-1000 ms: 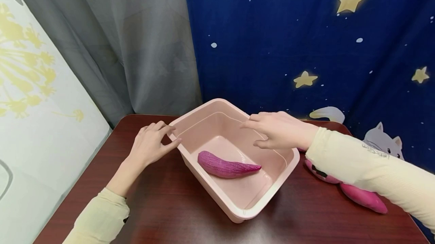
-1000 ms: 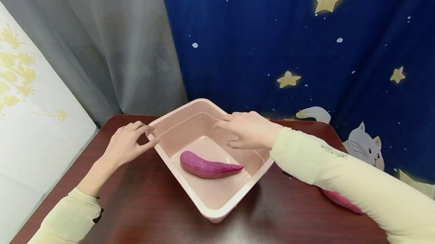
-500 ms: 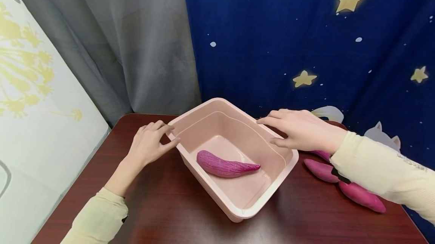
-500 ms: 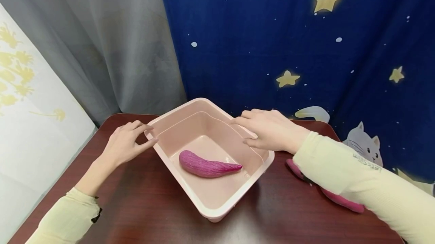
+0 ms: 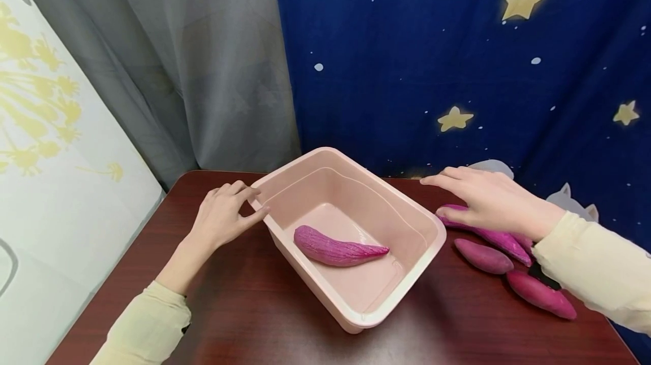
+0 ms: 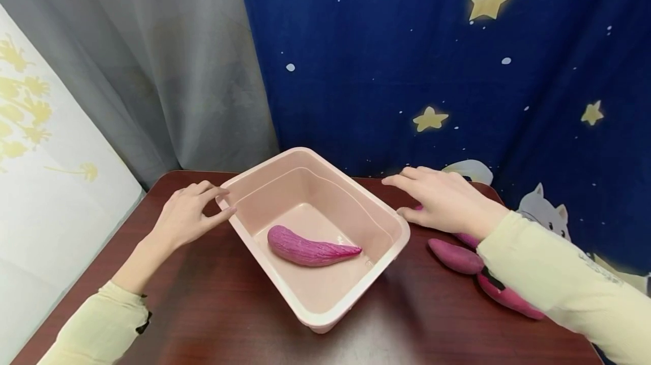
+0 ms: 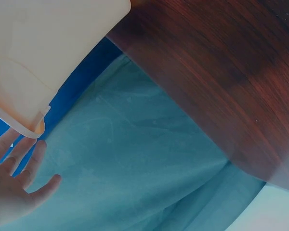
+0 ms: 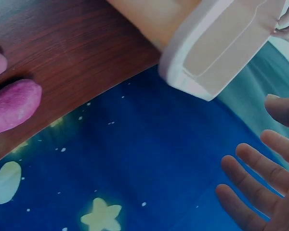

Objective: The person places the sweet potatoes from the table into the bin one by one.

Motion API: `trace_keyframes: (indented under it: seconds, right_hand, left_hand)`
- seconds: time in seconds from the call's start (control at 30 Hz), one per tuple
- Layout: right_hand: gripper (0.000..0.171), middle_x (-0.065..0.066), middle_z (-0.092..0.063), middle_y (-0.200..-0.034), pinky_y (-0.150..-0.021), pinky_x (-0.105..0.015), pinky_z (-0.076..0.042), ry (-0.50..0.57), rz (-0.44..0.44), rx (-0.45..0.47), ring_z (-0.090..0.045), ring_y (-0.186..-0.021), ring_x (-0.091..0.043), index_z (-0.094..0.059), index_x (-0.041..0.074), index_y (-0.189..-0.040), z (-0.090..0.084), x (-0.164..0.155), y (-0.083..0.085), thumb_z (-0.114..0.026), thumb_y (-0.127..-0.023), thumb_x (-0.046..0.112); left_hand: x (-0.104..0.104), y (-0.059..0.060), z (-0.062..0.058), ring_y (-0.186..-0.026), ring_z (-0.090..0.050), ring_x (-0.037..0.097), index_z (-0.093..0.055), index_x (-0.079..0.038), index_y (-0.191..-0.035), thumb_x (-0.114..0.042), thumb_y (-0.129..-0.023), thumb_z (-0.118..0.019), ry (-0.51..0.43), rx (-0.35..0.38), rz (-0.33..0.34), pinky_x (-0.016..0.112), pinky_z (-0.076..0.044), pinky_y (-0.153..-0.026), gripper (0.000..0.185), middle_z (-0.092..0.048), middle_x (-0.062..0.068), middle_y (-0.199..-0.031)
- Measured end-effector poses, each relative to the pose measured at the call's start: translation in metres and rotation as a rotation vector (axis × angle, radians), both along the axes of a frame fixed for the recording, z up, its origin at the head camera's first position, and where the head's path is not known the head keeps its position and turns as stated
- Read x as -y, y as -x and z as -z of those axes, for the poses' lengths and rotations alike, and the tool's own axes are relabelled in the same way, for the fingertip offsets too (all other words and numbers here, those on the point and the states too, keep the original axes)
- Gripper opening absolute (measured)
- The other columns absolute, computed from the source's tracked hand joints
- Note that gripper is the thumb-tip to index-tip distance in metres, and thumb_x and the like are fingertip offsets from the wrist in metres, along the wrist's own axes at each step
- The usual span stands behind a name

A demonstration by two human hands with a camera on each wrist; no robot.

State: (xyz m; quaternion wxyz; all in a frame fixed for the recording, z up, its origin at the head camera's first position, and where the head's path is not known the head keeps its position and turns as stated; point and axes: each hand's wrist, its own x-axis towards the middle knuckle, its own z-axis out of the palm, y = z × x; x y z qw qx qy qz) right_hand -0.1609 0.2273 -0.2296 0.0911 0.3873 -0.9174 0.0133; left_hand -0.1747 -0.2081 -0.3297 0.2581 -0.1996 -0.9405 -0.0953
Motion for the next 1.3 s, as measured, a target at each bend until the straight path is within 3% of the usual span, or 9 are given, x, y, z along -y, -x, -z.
trace_keyframes:
  seconds: [0.23, 0.5, 0.97, 1.3]
  right_hand:
    - [0.046, -0.003, -0.056, -0.104, -0.068, -0.041, -0.047, 0.013, 0.032, -0.013, -0.053, -0.090, -0.019, -0.053, 0.013, -0.119, 0.006, -0.017, -0.001, -0.065, -0.078, 0.030]
    - [0.046, -0.009, -0.054, -0.105, -0.062, -0.045, -0.046, 0.022, 0.074, -0.037, -0.054, -0.091, -0.024, -0.054, 0.016, -0.117, 0.017, -0.031, -0.003, -0.067, -0.076, 0.030]
    - [0.047, -0.007, -0.055, -0.106, -0.065, -0.048, -0.045, 0.033, 0.118, 0.001, -0.054, -0.093, -0.025, -0.053, 0.012, -0.118, 0.035, -0.053, -0.002, -0.067, -0.076, 0.027]
    - [0.046, 0.001, -0.055, -0.100, -0.061, -0.042, -0.045, 0.073, 0.109, -0.034, -0.052, -0.090, -0.018, -0.055, 0.015, -0.115, 0.057, -0.069, -0.002, -0.070, -0.073, 0.027]
  left_hand:
    - [0.000, -0.001, -0.001, -0.072, -0.050, 0.021, -0.067, -0.012, -0.097, -0.050, -0.074, -0.060, 0.004, 0.016, -0.006, 0.044, -0.039, -0.071, 0.044, -0.054, 0.002, -0.085]
    - [0.000, -0.001, -0.001, -0.073, -0.050, 0.022, -0.067, -0.013, -0.097, -0.050, -0.075, -0.059, 0.007, 0.033, -0.016, 0.045, -0.038, -0.072, 0.044, -0.054, 0.002, -0.086]
    - [0.000, 0.001, -0.002, -0.073, -0.050, 0.021, -0.067, -0.013, -0.098, -0.048, -0.076, -0.060, 0.012, 0.050, -0.011, 0.045, -0.038, -0.071, 0.042, -0.054, 0.001, -0.084]
    - [0.000, 0.002, -0.005, -0.073, -0.050, 0.021, -0.067, -0.014, -0.098, -0.049, -0.076, -0.059, 0.036, 0.069, -0.016, 0.045, -0.037, -0.072, 0.042, -0.053, 0.000, -0.083]
